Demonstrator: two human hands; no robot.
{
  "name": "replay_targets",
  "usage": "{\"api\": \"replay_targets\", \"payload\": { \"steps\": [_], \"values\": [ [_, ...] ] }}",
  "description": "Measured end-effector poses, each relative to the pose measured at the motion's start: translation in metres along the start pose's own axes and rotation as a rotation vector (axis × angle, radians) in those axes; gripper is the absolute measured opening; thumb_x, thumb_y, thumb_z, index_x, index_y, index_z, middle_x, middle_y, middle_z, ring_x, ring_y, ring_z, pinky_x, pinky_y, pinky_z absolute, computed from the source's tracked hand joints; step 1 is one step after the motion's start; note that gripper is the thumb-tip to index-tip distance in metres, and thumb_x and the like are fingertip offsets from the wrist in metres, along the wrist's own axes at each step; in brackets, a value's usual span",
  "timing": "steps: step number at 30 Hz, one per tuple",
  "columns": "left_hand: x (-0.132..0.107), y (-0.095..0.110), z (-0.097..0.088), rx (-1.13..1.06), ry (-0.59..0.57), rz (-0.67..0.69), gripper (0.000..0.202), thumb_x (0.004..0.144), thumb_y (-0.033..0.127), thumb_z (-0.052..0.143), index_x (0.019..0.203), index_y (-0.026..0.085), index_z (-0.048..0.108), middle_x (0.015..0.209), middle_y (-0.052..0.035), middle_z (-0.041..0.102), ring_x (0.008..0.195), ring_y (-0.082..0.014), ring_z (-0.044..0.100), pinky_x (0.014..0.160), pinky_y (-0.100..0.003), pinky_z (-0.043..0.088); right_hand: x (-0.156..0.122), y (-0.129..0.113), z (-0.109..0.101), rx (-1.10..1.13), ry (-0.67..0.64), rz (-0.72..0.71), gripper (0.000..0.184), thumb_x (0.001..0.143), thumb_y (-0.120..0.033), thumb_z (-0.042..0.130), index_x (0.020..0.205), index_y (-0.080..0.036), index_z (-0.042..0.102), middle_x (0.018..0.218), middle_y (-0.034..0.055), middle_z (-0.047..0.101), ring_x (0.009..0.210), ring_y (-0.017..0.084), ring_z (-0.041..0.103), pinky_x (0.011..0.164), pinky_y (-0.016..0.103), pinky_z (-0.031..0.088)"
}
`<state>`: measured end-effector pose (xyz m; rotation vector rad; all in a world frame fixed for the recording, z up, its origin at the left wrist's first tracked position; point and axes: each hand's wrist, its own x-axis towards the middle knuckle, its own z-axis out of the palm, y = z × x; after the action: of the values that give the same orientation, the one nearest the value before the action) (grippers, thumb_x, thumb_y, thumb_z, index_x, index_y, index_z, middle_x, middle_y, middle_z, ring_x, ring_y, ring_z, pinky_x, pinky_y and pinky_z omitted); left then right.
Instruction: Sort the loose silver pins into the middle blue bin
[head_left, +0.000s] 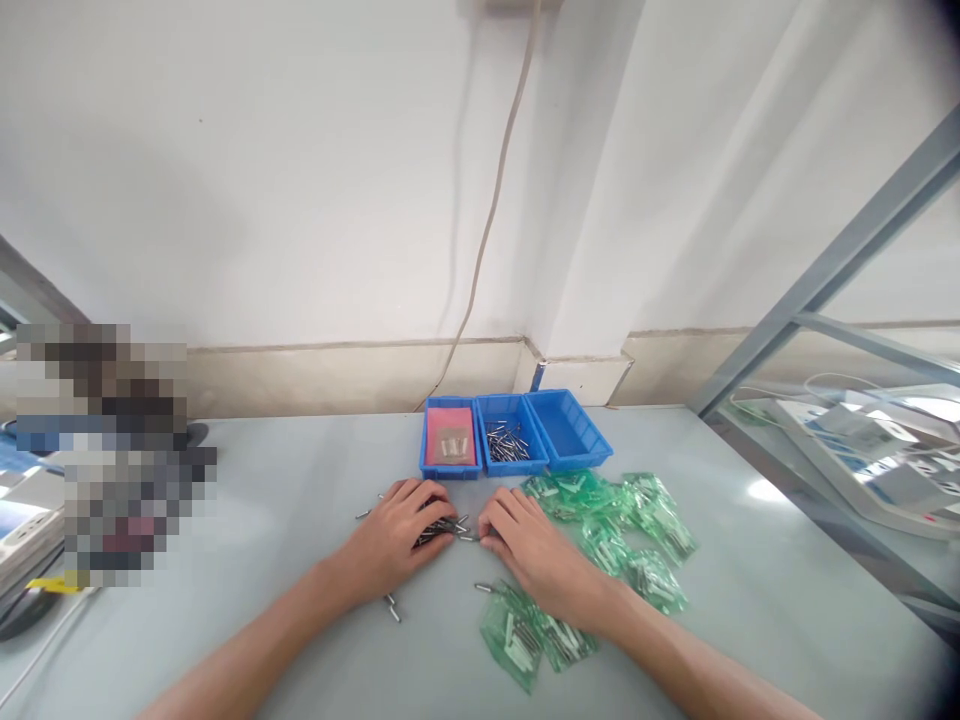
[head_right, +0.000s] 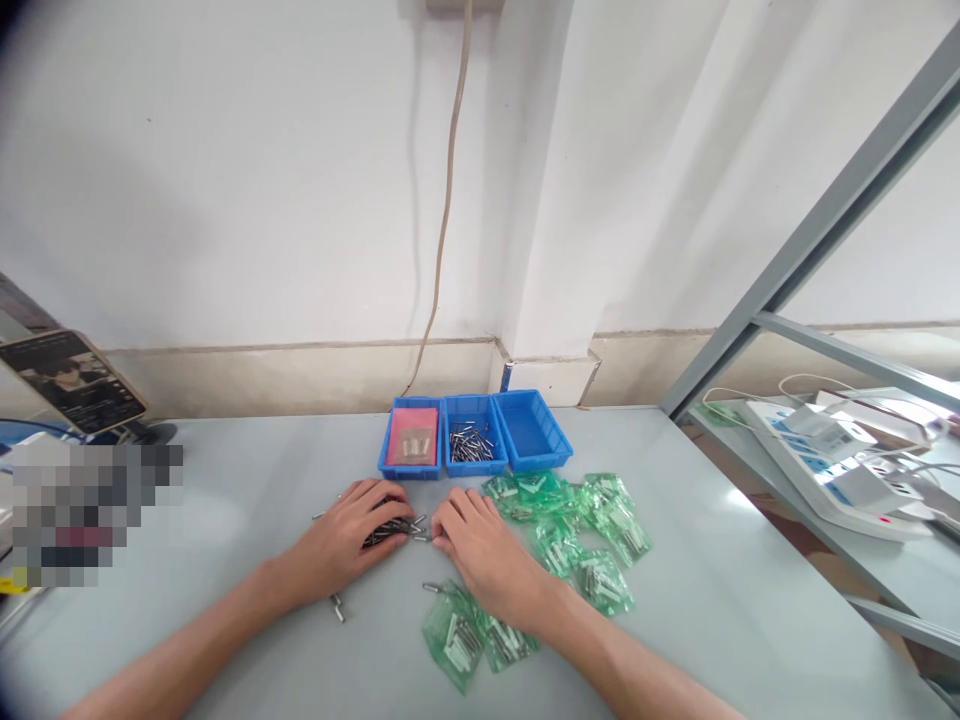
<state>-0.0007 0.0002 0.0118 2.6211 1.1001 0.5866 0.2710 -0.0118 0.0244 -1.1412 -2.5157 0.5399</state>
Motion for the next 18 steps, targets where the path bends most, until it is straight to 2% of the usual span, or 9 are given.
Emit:
{"api": "replay_targets", "payload": {
  "steps": [4,6,10,13,18],
  "values": [
    [-0.0003,-0.0004,0.0002,-0.002,0.0,0.0,0.013,0.11,0.027,0.06,0.121,0.024,0.067,0.126,-0.0059,0.065,0.111,-0.0246,0.061,0.101,-0.041,0.051,0.0013,0.0004,0.0011,-0.027,-0.013,-0.01,0.015,0.111,-0.017,0.056,0.124,-0.025,0.056,0.121,0.0059,0.062,0.105,0.027,0.057,0.092,0.042,0.046],
    [-0.0006,-0.0007,0.0006,-0.001,-0.001,0.0,0.014,0.11,0.028,0.06,0.121,0.024,0.067,0.126,-0.0061,0.065,0.111,-0.0249,0.061,0.101,-0.042,0.051,0.0017,0.0011,0.0022,-0.06,-0.027,-0.02,0.012,0.112,-0.014,0.052,0.115,-0.024,0.058,0.117,0.0054,0.062,0.102,0.026,0.057,0.091,0.042,0.046],
    [-0.0009,-0.0009,0.0013,0.003,-0.008,0.001,0.014,0.11,0.027,0.061,0.122,0.024,0.066,0.127,-0.0063,0.065,0.112,-0.0251,0.061,0.101,-0.042,0.05,0.0012,0.0015,0.0025,-0.091,-0.035,-0.03,0.018,0.111,-0.01,0.048,0.101,-0.023,0.056,0.11,0.0049,0.062,0.096,0.025,0.055,0.087,0.04,0.045],
    [-0.0008,-0.0008,0.0011,0.005,-0.01,0.003,0.014,0.109,0.026,0.061,0.122,0.024,0.065,0.128,-0.0063,0.064,0.112,-0.025,0.061,0.102,-0.042,0.049,0.0007,0.0015,0.0003,-0.046,-0.02,-0.023,0.02,0.112,-0.009,0.045,0.103,-0.023,0.055,0.108,0.0048,0.063,0.095,0.025,0.055,0.086,0.039,0.044],
    [-0.0006,-0.0005,0.0007,-0.008,0.002,0.005,0.013,0.109,0.026,0.062,0.121,0.025,0.066,0.127,-0.0058,0.065,0.112,-0.0246,0.061,0.101,-0.041,0.05,0.0019,0.0088,-0.0021,0.07,0.063,0.0,0.02,0.115,-0.016,0.038,0.111,-0.024,0.056,0.11,0.0061,0.064,0.1,0.026,0.055,0.09,0.041,0.046]
  ]
}}
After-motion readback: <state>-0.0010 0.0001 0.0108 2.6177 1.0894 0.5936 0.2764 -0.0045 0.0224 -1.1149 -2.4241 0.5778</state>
